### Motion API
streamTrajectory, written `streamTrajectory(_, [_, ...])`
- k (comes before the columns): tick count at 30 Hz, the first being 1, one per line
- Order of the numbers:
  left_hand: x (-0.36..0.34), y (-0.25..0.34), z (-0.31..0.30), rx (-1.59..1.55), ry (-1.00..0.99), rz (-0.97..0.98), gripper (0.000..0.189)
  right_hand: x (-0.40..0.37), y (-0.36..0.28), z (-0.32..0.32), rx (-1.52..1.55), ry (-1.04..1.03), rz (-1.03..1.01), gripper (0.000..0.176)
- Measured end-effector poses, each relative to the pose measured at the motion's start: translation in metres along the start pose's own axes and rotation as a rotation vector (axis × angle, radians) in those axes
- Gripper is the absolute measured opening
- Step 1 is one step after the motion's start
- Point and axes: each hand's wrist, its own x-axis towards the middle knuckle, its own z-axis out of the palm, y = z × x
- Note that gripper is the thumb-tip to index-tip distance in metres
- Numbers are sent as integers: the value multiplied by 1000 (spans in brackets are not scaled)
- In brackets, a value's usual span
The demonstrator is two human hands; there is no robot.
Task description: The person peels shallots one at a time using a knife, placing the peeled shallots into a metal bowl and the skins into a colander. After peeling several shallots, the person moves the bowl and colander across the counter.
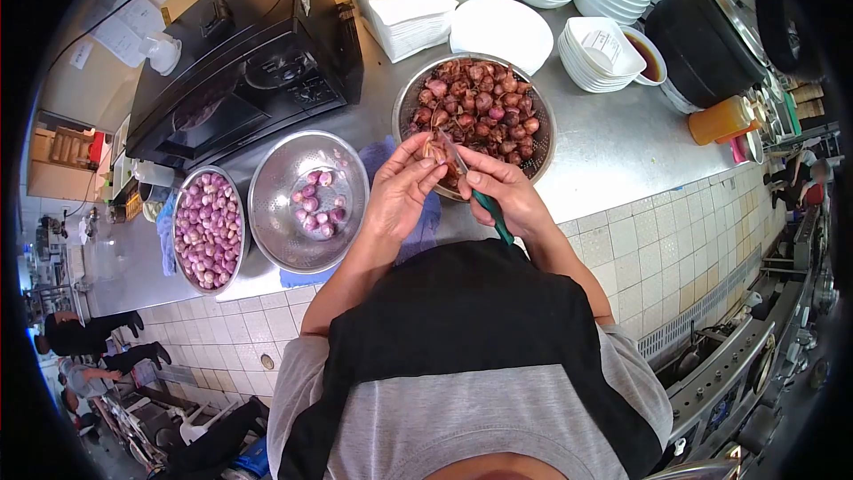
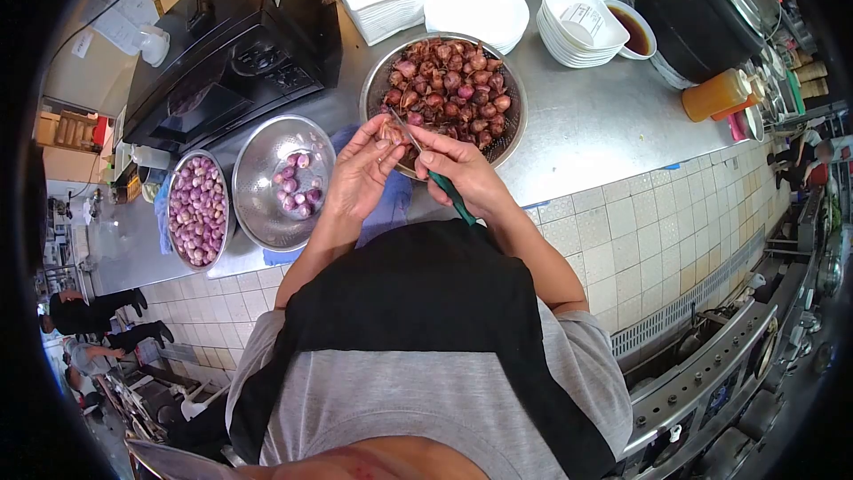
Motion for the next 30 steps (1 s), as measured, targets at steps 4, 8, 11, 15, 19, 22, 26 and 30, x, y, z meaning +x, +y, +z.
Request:
streamTrajectory(4, [-1, 1, 2, 139, 17, 44, 32, -1, 1, 9, -240, 16, -66, 47])
streamTrajectory(8, [-5, 3, 10, 249, 24, 97, 31, -1, 2, 13, -278, 52, -113, 48])
streamTrajectory(11, [-6, 8, 12, 173, 9, 75, 30, -1, -1, 5, -134, 17, -54, 49])
streamTrajectory(15, [-5, 4, 9, 4, 16, 20, 28, -2, -4, 6, -11, 8, -4, 48])
streamTrajectory(19, [-1, -4, 2, 27, -10, 63, 23, -2, 0, 4, -107, 47, 13, 45])
streamTrajectory(22, [-3, -1, 3, 51, 18, 48, 20, -1, 2, 1, -134, 62, -27, 44])
streamTrajectory(26, [-4, 1, 4, 15, 56, -9, 19, -2, 1, 3, -134, 110, -74, 44])
streamTrajectory(30, [-4, 4, 6, 33, 71, -16, 23, 0, 7, -3, -211, 131, -59, 42])
